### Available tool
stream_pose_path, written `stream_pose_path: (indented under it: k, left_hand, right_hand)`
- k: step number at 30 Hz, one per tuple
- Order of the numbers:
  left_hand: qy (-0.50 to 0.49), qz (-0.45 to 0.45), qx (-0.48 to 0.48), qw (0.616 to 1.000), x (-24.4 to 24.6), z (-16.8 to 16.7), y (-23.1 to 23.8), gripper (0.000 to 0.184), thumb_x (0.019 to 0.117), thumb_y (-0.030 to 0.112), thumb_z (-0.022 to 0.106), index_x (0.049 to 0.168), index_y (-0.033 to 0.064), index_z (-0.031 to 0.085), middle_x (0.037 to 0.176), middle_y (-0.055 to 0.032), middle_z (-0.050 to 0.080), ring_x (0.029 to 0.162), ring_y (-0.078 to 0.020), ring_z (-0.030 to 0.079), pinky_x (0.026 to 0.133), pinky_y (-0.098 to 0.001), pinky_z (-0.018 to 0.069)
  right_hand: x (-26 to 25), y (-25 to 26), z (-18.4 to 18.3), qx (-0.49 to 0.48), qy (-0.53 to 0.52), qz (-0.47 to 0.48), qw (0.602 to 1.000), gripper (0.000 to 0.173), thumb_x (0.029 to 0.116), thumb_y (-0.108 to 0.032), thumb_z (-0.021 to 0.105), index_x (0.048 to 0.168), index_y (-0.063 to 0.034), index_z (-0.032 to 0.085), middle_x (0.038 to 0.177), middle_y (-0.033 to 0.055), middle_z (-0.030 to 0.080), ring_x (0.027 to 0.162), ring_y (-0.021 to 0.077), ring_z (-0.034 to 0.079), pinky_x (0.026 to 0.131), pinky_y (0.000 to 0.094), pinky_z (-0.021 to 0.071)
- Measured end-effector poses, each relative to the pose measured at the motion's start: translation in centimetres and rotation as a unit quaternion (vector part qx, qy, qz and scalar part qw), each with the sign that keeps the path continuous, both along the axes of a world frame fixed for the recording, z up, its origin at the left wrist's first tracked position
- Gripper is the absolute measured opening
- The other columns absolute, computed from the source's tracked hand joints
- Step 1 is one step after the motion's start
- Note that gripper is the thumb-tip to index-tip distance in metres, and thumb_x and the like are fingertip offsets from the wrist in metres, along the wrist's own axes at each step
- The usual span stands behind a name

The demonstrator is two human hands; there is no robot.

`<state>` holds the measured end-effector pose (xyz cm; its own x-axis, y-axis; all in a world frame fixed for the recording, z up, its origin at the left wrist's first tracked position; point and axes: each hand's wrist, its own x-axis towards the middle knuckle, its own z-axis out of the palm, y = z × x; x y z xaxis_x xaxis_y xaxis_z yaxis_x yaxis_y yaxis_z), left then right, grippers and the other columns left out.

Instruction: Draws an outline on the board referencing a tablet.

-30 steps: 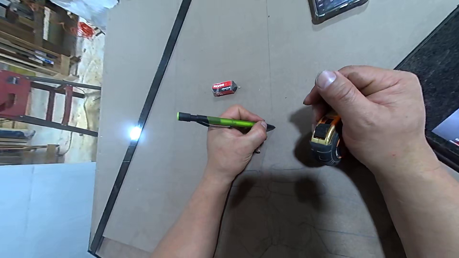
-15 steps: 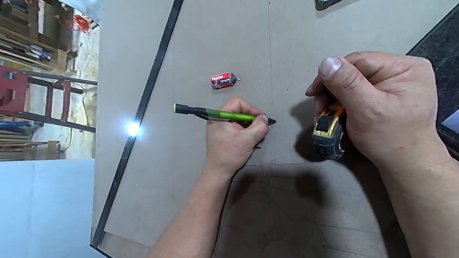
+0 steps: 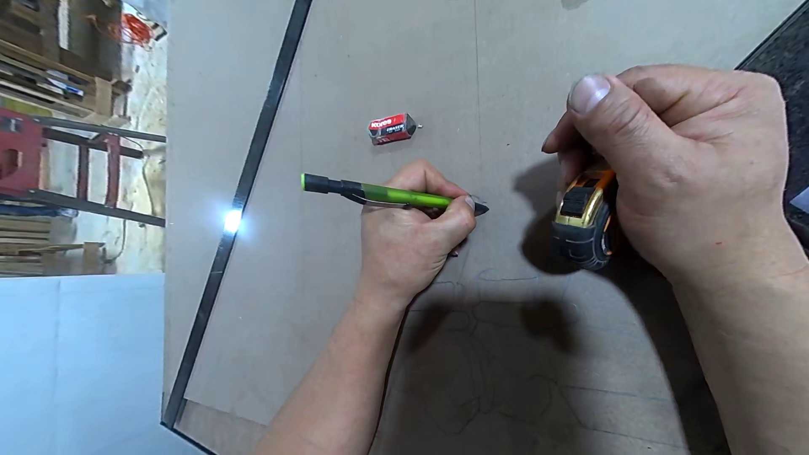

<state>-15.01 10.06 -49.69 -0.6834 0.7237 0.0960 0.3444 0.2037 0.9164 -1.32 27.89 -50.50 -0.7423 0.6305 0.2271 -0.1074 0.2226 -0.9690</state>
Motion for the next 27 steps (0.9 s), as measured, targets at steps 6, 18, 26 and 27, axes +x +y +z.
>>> stream_pose_path:
  k: [6,18,26,27]
  left_hand:
    - [0.013,-0.012,0.000,1.000,0.3,-0.1,-0.4,0.007,0.0870,0.001,0.071,0.088,0.0056,0.066,0.070,-0.0035,0.069,0.055,-0.0122,0.065,0.046,-0.0248,0.0548]
    - [0.011,-0.023,0.004,1.000,1.2,-0.1,-1.2,0.008,0.0862,-0.001,0.069,0.087,0.0052,0.066,0.071,-0.0042,0.069,0.055,-0.0126,0.065,0.045,-0.0252,0.0544]
    - [0.017,-0.029,-0.002,0.999,1.8,0.0,-1.9,0.006,0.0862,0.000,0.069,0.086,0.0055,0.066,0.073,-0.0049,0.070,0.056,-0.0130,0.065,0.046,-0.0258,0.0540]
    - [0.017,-0.029,-0.005,0.999,1.9,0.1,-1.9,0.005,0.0863,0.001,0.068,0.086,0.0057,0.066,0.073,-0.0050,0.070,0.055,-0.0132,0.065,0.045,-0.0262,0.0537]
  right_hand:
    - [0.0,0.1,-0.1,0.004,0.004,0.002,1.000,0.030,0.1085,-0.027,0.053,0.087,-0.0178,0.072,0.074,-0.0113,0.069,0.064,-0.0004,0.064,0.055,0.0187,0.0536]
    - [-0.1,0.1,-0.2,0.006,0.010,0.004,1.000,0.031,0.1086,-0.027,0.052,0.086,-0.0186,0.071,0.075,-0.0114,0.069,0.065,0.0000,0.065,0.056,0.0192,0.0542]
    - [-0.1,0.1,-0.2,0.003,-0.001,0.002,1.000,0.030,0.1088,-0.028,0.052,0.088,-0.0185,0.072,0.075,-0.0110,0.069,0.066,0.0011,0.066,0.057,0.0199,0.0555]
    - [-0.1,0.1,-0.1,0.002,-0.006,0.000,1.000,0.031,0.1088,-0.028,0.051,0.088,-0.0189,0.072,0.075,-0.0113,0.069,0.066,0.0009,0.066,0.057,0.0197,0.0553]
